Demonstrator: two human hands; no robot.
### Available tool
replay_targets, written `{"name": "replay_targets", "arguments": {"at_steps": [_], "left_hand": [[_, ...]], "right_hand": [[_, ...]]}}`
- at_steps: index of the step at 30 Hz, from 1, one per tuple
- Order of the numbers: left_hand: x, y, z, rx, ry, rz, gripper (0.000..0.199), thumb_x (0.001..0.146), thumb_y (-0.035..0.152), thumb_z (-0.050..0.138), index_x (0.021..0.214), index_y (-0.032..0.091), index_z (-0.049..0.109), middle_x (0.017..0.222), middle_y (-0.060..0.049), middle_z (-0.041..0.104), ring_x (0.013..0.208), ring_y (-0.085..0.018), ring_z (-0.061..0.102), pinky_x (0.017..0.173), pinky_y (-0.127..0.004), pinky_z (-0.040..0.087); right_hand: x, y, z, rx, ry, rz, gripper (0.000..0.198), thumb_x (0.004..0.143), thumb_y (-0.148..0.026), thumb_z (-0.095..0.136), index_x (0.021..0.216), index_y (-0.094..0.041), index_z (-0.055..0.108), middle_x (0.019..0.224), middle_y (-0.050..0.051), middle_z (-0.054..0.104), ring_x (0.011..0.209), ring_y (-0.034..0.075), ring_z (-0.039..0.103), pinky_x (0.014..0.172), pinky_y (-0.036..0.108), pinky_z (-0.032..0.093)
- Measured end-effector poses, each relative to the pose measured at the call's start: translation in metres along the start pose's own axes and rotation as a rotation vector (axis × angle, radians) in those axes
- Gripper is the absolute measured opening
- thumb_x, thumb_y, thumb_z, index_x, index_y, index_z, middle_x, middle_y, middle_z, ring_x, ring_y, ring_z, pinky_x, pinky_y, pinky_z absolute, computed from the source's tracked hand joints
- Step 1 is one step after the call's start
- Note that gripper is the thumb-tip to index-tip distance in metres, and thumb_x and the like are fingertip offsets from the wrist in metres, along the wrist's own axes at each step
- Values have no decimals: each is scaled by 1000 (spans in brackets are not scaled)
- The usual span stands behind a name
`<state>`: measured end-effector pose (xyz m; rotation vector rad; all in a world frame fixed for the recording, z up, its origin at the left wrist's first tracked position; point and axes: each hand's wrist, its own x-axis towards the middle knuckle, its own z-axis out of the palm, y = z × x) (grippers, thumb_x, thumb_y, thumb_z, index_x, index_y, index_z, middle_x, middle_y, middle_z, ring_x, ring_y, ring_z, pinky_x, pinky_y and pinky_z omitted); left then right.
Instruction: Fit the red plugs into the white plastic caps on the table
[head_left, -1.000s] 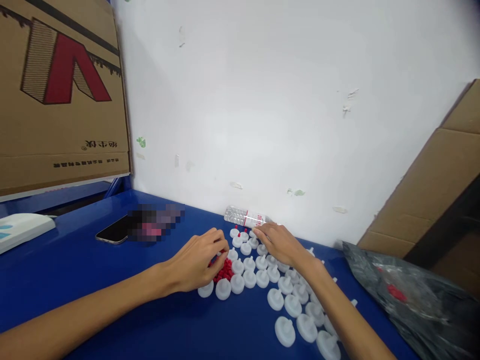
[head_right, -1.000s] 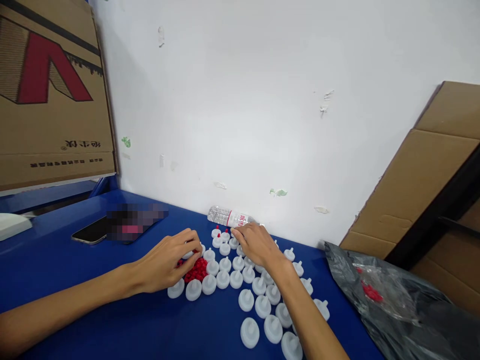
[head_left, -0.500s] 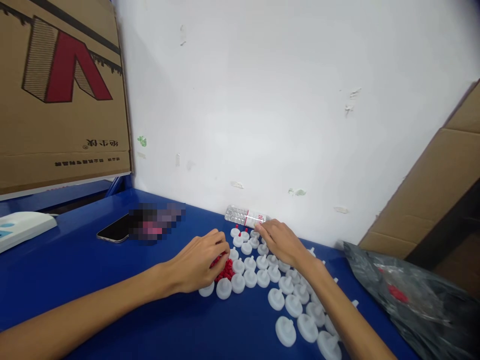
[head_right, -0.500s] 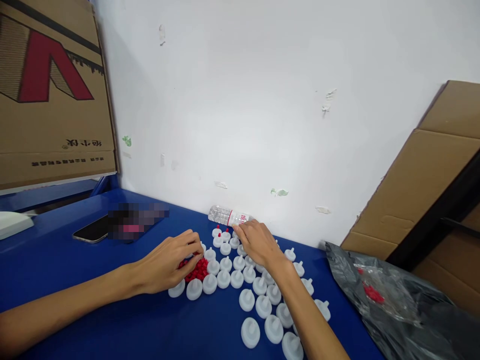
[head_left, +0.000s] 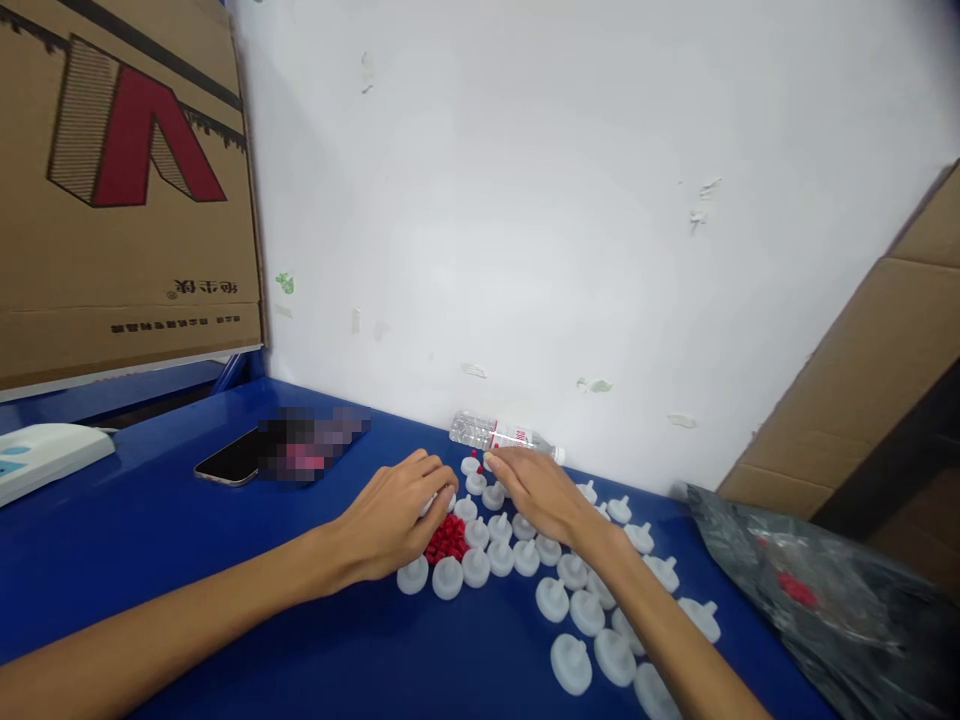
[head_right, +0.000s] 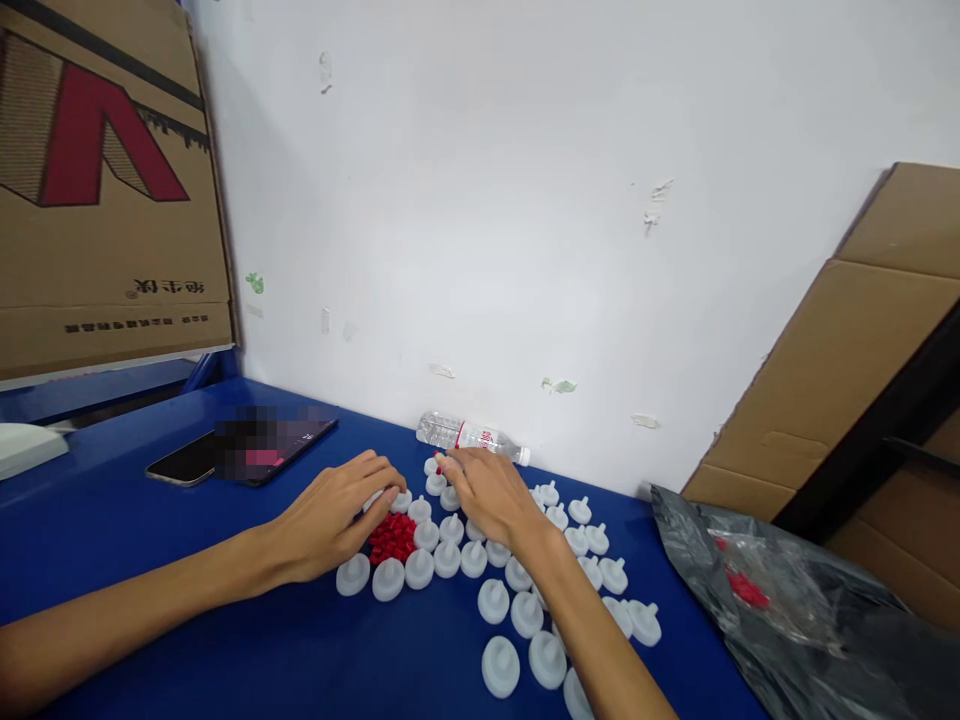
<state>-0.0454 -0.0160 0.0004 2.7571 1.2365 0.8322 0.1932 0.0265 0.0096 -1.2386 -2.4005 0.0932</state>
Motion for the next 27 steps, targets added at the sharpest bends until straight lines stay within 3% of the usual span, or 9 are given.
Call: {"name": "replay_targets", "arguments": {"at_steps": [3,6,9,12,15,21,24,27], "left_hand": [[0,-1,0,-5,82,-87,26,104,26,35,101,20,61,92,-5,65,88,-22,56,72,-34,40],[1,-3,1,-27,135,-140,23,105,28,37,112,21,58,96,-4,65,92,-22,58,77,-35,41],[2,-4,2,-36,153,-152,23,104,37,43,119,23,55,99,-3,65,93,-22,58,75,-33,42],[2,-6,4,-40,148,-102,23,104,42,46,104,22,57,93,-2,63,87,-21,56,69,-31,39],[2,-6,3,-39,153,-41,25,106,33,38,91,21,54,86,-2,61,82,-20,53,67,-31,36],[1,-5,0,-66,121,-30,31,106,38,36,88,20,53,83,-2,57,80,-20,48,67,-31,34],[4,-6,0,-304,95,-59,40,106,42,32,82,19,53,74,0,51,70,-17,44,64,-30,34],[9,-8,0,-775,51,-230,47,104,53,32,73,19,45,61,4,37,53,-13,33,52,-27,30]], "right_hand": [[5,-4,-14,28,104,52,26,103,-40,44,112,-23,61,119,8,68,104,23,64,87,36,46],[7,-15,-22,77,89,6,10,96,-29,55,105,-26,57,109,3,68,92,19,64,77,31,46],[5,-32,-25,121,16,-82,17,89,-22,61,104,-27,53,98,-1,68,86,17,63,72,28,45],[1,-51,-27,142,-48,-126,22,88,-18,61,104,-27,48,88,-4,64,76,16,59,67,27,40],[-1,-64,-30,158,-101,-152,25,88,-15,60,104,-27,45,79,-6,59,66,14,52,62,25,35],[-4,-66,-36,157,-79,-152,19,91,-15,56,100,-27,45,75,-8,53,59,11,44,61,24,34],[-4,-66,-34,145,-69,-187,18,91,-15,56,99,-27,45,79,-7,58,63,12,47,61,24,36],[-2,-65,-34,66,-14,-325,24,89,-1,42,93,-25,47,87,-1,62,78,15,55,67,26,39]]}}
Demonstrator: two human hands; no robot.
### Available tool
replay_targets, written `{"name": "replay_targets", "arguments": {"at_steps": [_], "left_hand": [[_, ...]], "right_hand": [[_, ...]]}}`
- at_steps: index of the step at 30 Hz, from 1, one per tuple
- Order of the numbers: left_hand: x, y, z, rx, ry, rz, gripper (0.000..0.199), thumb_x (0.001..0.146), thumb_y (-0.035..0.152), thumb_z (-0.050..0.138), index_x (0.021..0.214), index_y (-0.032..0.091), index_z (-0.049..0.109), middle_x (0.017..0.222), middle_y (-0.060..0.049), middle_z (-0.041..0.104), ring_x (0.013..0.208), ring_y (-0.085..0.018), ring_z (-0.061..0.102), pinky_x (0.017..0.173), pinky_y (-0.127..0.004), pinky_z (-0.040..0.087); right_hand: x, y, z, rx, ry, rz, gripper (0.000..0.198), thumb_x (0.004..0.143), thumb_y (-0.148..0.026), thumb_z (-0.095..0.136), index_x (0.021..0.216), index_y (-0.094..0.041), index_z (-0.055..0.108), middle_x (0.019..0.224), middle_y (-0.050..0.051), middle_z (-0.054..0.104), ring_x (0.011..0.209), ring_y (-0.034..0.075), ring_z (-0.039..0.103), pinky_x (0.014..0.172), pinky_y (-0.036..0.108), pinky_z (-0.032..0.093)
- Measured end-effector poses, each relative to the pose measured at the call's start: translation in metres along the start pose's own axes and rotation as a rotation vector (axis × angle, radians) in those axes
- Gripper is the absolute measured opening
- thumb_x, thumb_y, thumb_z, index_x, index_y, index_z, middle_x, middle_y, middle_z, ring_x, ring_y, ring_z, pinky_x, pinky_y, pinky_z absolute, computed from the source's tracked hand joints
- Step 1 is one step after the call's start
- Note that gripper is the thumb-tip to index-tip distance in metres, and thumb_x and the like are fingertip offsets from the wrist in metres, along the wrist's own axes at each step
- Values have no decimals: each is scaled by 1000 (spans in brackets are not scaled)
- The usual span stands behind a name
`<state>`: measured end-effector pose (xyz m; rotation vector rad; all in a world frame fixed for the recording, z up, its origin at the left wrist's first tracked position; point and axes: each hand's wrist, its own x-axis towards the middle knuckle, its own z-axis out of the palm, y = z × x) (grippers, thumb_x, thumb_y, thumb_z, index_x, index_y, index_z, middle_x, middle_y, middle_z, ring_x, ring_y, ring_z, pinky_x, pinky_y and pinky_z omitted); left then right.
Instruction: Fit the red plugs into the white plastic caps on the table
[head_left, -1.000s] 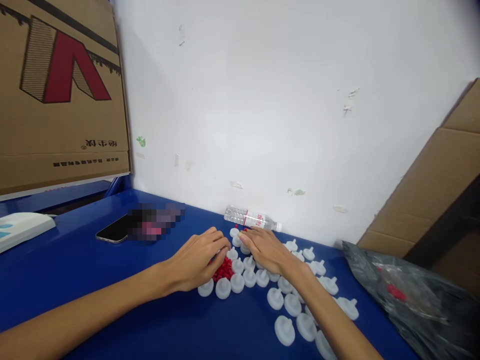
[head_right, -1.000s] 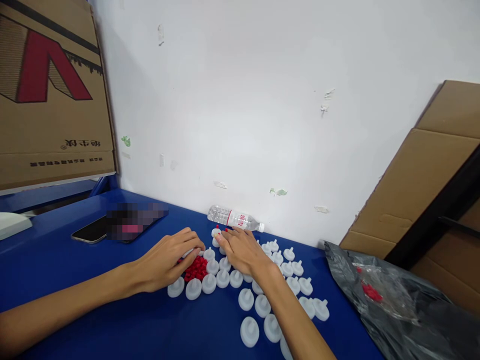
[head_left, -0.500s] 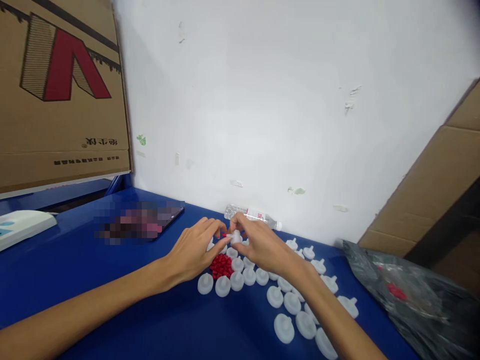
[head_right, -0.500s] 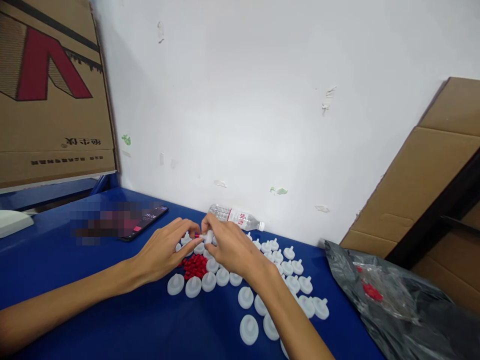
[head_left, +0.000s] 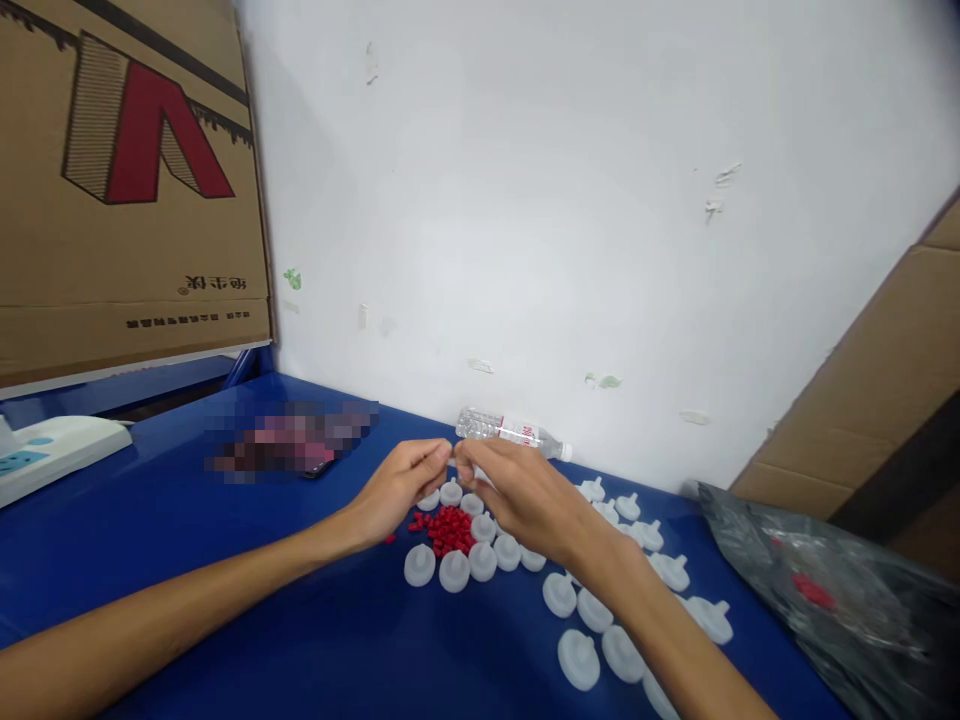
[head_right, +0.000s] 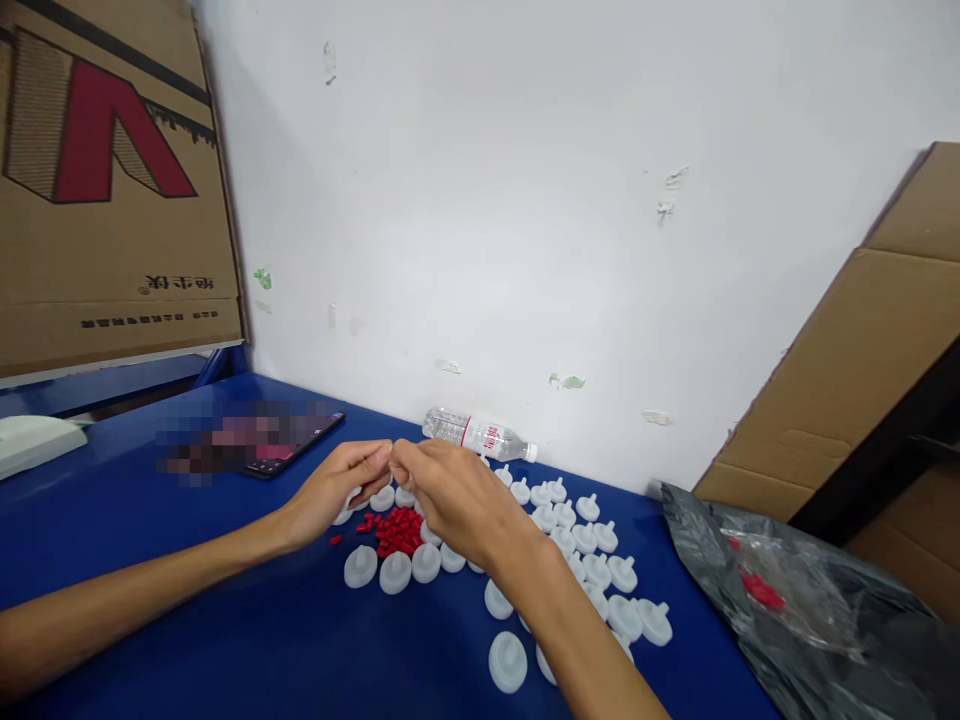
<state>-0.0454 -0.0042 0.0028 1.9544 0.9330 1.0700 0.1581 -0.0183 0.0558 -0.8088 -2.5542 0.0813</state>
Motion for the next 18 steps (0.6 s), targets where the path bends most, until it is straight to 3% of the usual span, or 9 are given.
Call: {"name": "replay_targets", "arguments": {"at_steps": [2,4,8,11,14,18], "left_hand": [[2,0,-1,-200,-6,-79,49,101,57,34,68,21,37,57,5,32,48,-11,27,47,-26,26],[3,1,-1,-206,9,-73,51,100,57,38,64,21,32,56,5,32,49,-10,26,47,-26,25],[-2,3,1,77,27,13,45,100,48,42,66,19,39,62,4,37,57,-11,32,52,-25,28],[-6,5,3,245,-1,32,28,98,36,47,76,18,50,68,4,48,61,-12,41,57,-25,33],[-8,7,5,326,-12,44,19,95,25,48,78,18,55,71,3,53,64,-13,45,60,-26,34],[-8,4,5,404,-29,90,18,90,16,47,77,19,59,77,1,59,71,-15,51,66,-28,37]], "right_hand": [[1,4,-2,-71,38,-61,33,86,5,34,91,-24,50,93,3,64,90,18,57,73,28,42],[-1,13,-3,-109,87,-24,33,90,2,35,96,-24,54,99,4,65,95,19,59,76,30,45],[-7,36,1,-154,154,207,20,101,-23,43,112,-27,59,118,5,65,87,19,65,74,33,49],[-10,50,10,-182,141,315,29,105,-33,37,123,-27,59,127,7,63,96,22,67,82,35,50],[-12,59,17,-195,95,306,36,107,-35,31,119,-24,63,120,9,68,105,25,65,90,37,47],[-14,65,22,-202,11,278,45,108,-37,24,97,-23,65,97,7,72,97,24,66,88,37,46]]}}
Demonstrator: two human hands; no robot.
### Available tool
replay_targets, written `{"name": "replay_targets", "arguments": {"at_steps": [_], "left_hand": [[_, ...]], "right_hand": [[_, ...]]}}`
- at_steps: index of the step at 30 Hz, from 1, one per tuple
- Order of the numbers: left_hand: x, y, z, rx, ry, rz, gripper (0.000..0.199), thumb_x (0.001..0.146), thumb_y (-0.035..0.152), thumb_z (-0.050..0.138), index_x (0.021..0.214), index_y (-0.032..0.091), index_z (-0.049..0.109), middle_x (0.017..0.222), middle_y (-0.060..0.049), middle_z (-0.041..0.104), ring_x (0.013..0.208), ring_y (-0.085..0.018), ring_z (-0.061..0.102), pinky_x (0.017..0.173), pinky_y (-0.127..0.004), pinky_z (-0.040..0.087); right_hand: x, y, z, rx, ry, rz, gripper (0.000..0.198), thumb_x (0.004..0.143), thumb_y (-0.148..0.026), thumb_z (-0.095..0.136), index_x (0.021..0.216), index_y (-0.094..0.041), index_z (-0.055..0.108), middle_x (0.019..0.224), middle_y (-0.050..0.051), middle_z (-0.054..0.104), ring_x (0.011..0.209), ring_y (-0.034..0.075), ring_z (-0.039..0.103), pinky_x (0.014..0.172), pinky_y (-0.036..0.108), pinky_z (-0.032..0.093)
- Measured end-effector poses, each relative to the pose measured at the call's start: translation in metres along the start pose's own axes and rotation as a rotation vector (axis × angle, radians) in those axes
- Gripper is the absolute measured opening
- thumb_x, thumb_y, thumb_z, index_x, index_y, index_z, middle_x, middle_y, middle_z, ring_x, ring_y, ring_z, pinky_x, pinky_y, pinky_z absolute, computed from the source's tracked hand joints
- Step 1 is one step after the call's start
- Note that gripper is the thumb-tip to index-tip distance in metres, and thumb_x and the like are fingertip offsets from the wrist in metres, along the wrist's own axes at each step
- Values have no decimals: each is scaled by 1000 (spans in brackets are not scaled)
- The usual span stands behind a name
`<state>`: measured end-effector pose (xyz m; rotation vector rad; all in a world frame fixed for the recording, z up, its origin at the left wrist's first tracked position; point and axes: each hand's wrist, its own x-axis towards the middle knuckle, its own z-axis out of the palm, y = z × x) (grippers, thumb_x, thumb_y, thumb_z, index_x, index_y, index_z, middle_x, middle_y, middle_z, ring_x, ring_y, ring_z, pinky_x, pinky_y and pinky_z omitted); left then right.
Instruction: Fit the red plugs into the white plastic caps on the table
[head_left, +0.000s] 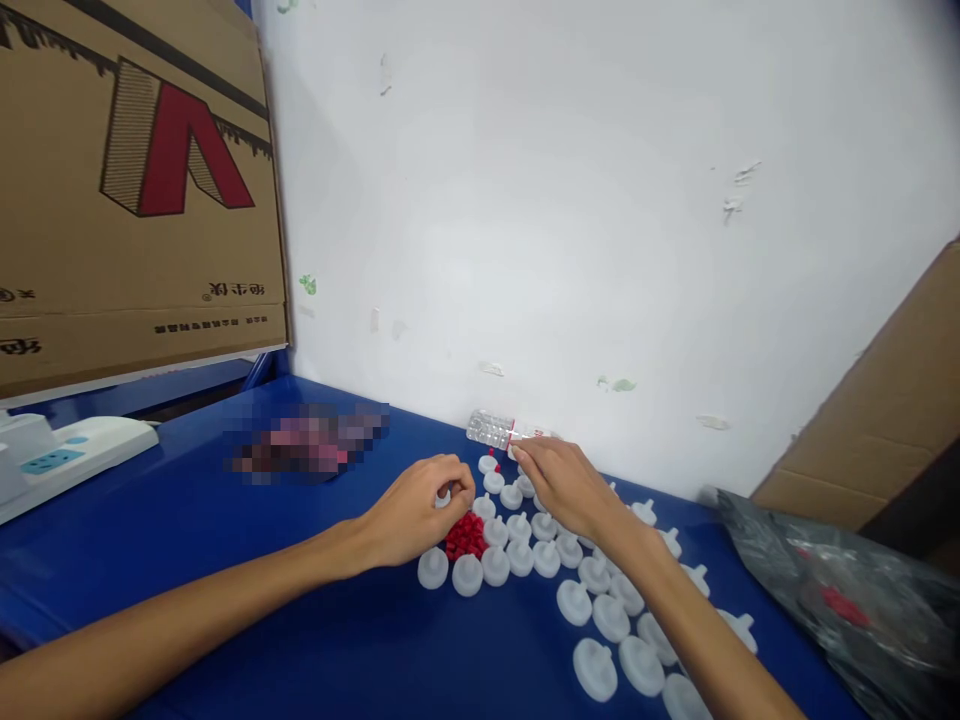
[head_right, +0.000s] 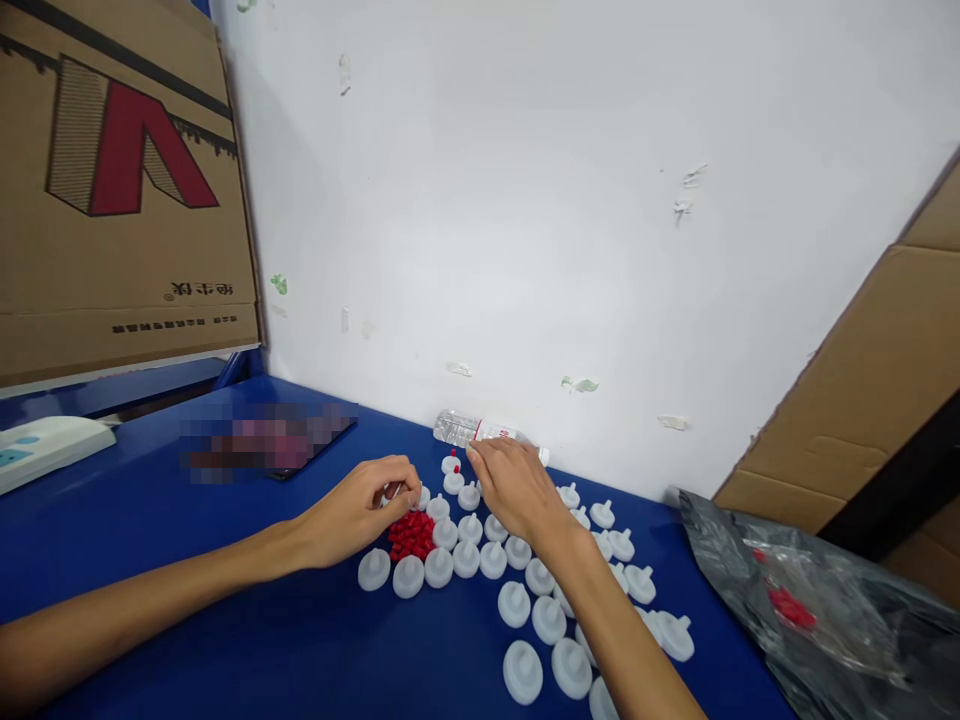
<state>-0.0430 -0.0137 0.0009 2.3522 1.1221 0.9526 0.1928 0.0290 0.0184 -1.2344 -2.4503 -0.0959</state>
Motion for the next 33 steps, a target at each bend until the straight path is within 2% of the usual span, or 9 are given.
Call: {"name": "replay_targets", "arguments": {"at_steps": [3,9,12,14,18,24,30,33], "left_hand": [[0,-4,2,39,-14,12,18,89,15,47,82,20,62,82,1,63,76,-17,55,72,-30,39],[-3,-5,3,100,-51,-11,17,89,15,48,95,22,63,83,1,65,78,-19,56,72,-31,40],[-4,-4,4,113,-66,-23,17,90,16,47,96,22,62,83,1,65,79,-19,57,71,-30,40],[-4,-4,4,123,-74,-28,18,91,17,46,97,23,62,84,1,65,81,-19,57,70,-30,40],[-4,-4,4,192,-103,4,17,92,17,46,101,23,60,85,0,65,83,-20,57,69,-30,39],[-8,-4,2,320,-164,58,20,96,19,44,111,23,57,91,-3,63,88,-23,56,66,-31,38],[-6,-6,0,353,-94,82,21,101,21,37,108,23,56,99,-3,62,90,-23,55,68,-33,39],[-3,-7,-1,358,-60,95,20,101,20,37,105,23,57,99,-3,63,92,-23,55,70,-34,41]], "right_hand": [[-2,3,6,-6,-40,-2,47,109,-38,23,96,-22,65,98,7,73,101,25,66,92,40,45],[-8,9,22,17,-99,27,47,108,-43,25,126,-23,64,131,8,68,131,32,53,110,52,35],[-9,11,24,31,-110,39,51,108,-47,23,128,-23,64,134,7,67,134,33,51,111,54,33],[-8,11,21,37,-103,30,52,108,-47,22,125,-24,65,131,7,68,132,32,53,110,52,34],[-5,4,10,50,-79,-12,52,109,-44,18,111,-24,67,113,6,73,113,25,63,102,43,40],[4,-11,4,58,-94,-48,57,109,-46,16,106,-23,68,103,7,72,106,24,63,98,40,40],[23,-20,11,58,-179,-54,60,108,-50,21,89,-21,70,95,9,74,101,24,65,96,37,41],[29,-21,13,80,-203,-46,60,107,-50,23,84,-20,71,89,8,74,92,23,67,89,35,44]]}}
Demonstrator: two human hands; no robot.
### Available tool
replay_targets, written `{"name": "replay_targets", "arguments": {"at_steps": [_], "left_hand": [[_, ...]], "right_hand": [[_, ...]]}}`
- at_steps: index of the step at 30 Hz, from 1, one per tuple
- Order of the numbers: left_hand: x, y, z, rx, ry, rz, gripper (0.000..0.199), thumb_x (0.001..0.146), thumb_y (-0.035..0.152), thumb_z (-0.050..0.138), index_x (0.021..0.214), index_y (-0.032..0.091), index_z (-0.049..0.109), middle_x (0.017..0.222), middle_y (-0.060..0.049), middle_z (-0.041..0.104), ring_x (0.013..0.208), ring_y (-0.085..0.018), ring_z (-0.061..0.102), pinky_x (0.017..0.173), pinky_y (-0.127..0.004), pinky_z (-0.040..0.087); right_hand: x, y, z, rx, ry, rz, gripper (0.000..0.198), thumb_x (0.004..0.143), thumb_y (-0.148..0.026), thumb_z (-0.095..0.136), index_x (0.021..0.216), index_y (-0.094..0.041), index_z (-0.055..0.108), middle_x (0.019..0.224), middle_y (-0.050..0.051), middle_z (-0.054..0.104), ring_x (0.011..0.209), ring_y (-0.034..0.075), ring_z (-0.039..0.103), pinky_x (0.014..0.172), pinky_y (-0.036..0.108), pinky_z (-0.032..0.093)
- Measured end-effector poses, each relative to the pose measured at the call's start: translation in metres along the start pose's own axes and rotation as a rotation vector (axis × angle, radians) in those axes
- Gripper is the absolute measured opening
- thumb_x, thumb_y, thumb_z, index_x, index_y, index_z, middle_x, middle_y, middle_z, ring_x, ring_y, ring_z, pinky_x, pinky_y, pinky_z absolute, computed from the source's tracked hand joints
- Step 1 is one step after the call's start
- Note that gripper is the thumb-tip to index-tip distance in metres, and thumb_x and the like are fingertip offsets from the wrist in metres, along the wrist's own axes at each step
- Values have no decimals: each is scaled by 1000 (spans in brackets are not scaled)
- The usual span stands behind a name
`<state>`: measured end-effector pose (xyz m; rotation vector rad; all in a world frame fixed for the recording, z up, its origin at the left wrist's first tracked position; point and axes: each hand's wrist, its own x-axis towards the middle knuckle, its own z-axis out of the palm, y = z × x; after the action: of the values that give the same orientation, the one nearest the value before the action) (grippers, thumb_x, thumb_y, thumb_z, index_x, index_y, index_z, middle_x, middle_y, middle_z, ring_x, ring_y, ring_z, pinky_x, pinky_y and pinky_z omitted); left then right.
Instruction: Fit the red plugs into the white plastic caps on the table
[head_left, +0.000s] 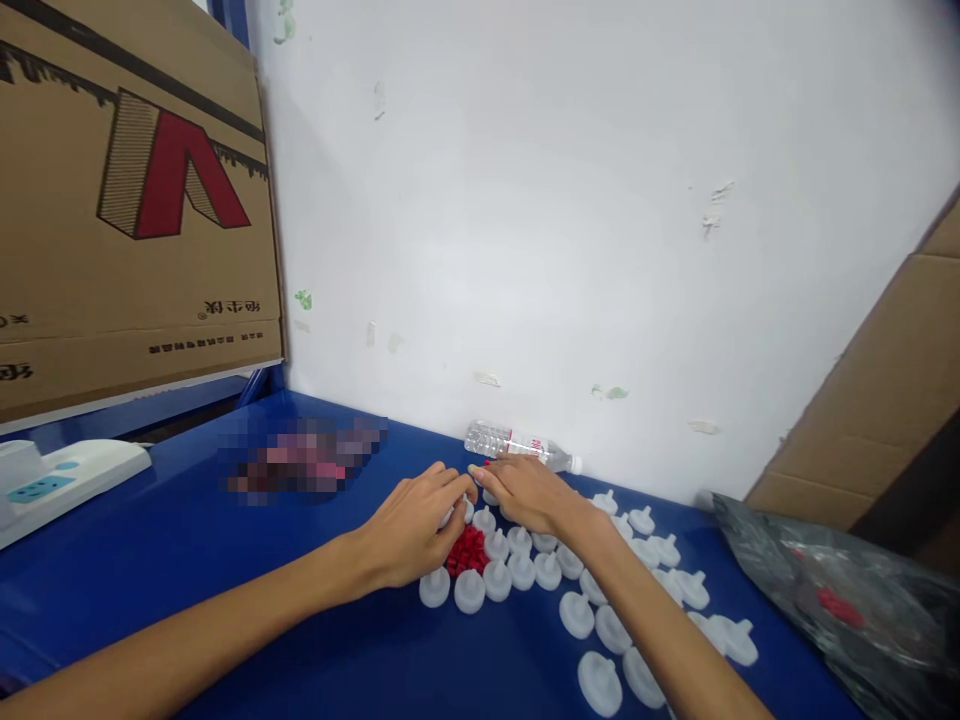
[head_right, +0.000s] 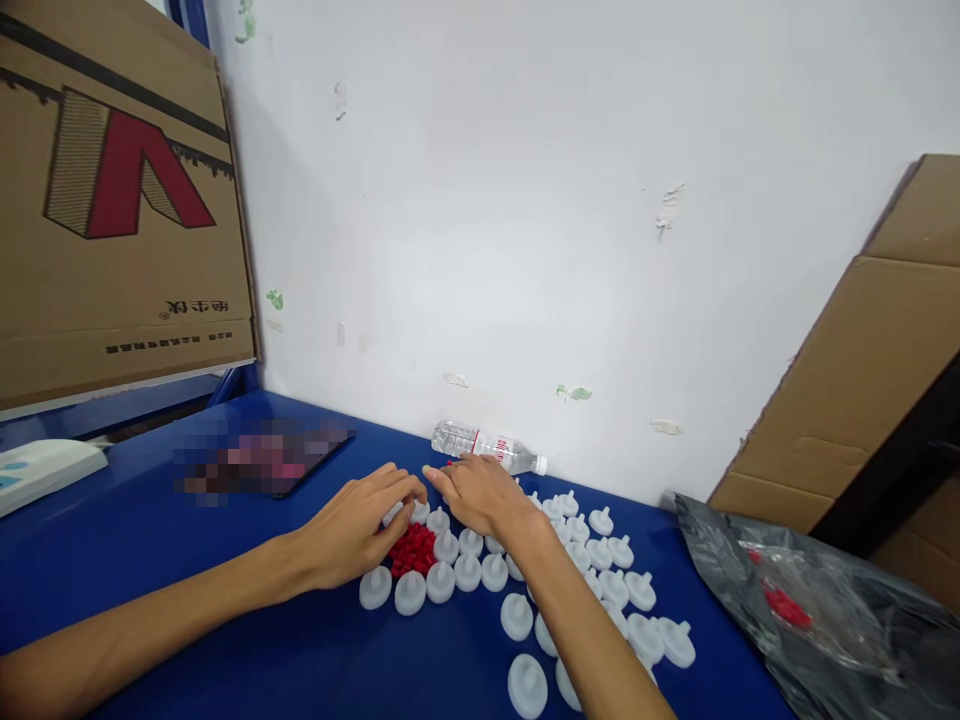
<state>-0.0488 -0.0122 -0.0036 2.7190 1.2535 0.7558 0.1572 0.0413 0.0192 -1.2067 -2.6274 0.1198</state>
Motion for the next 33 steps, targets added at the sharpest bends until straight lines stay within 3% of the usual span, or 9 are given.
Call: {"name": "replay_targets", "arguments": {"at_steps": [4,9,13,17,23,27,33], "left_hand": [[0,0,-2,-38,52,-56,21,100,20,38,112,23,55,100,-3,63,94,-23,58,73,-35,43],[-2,-1,-1,-139,119,-119,32,99,23,42,131,26,45,111,-3,62,93,-21,60,78,-35,44],[-2,-3,0,-196,148,-107,32,102,25,40,134,26,42,107,-2,61,84,-18,60,78,-33,44],[0,-3,-2,-213,169,-99,32,104,30,38,136,26,39,99,0,62,79,-18,61,73,-31,43],[2,-2,-2,-165,143,-134,23,104,41,43,120,24,46,87,3,63,69,-18,60,65,-29,38],[4,-4,-3,-106,153,-146,21,105,39,39,95,22,46,75,3,59,61,-18,55,60,-28,31],[5,-3,-7,-114,146,-101,26,106,36,33,91,22,47,79,1,60,64,-18,53,61,-28,30]], "right_hand": [[-1,6,-9,68,56,54,63,106,-52,25,81,-20,72,79,8,73,78,23,69,82,36,47],[-5,11,-33,206,273,89,40,95,-57,55,110,-25,73,107,7,75,103,27,68,89,38,50],[-5,5,-47,302,364,70,27,90,-48,64,103,-24,67,105,5,73,103,23,68,87,35,52],[-8,-3,-53,333,251,4,14,87,-32,68,95,-25,59,100,1,71,96,19,67,80,31,50],[-13,-29,-53,301,28,-78,29,79,-14,67,100,-27,52,92,-4,68,69,12,55,60,24,38],[-16,-44,-56,251,-13,-84,25,79,-13,61,95,-27,48,87,-5,65,60,11,44,58,24,32],[-16,-44,-57,254,-36,-52,22,82,-17,59,98,-27,47,87,-5,64,52,9,38,53,24,30]]}}
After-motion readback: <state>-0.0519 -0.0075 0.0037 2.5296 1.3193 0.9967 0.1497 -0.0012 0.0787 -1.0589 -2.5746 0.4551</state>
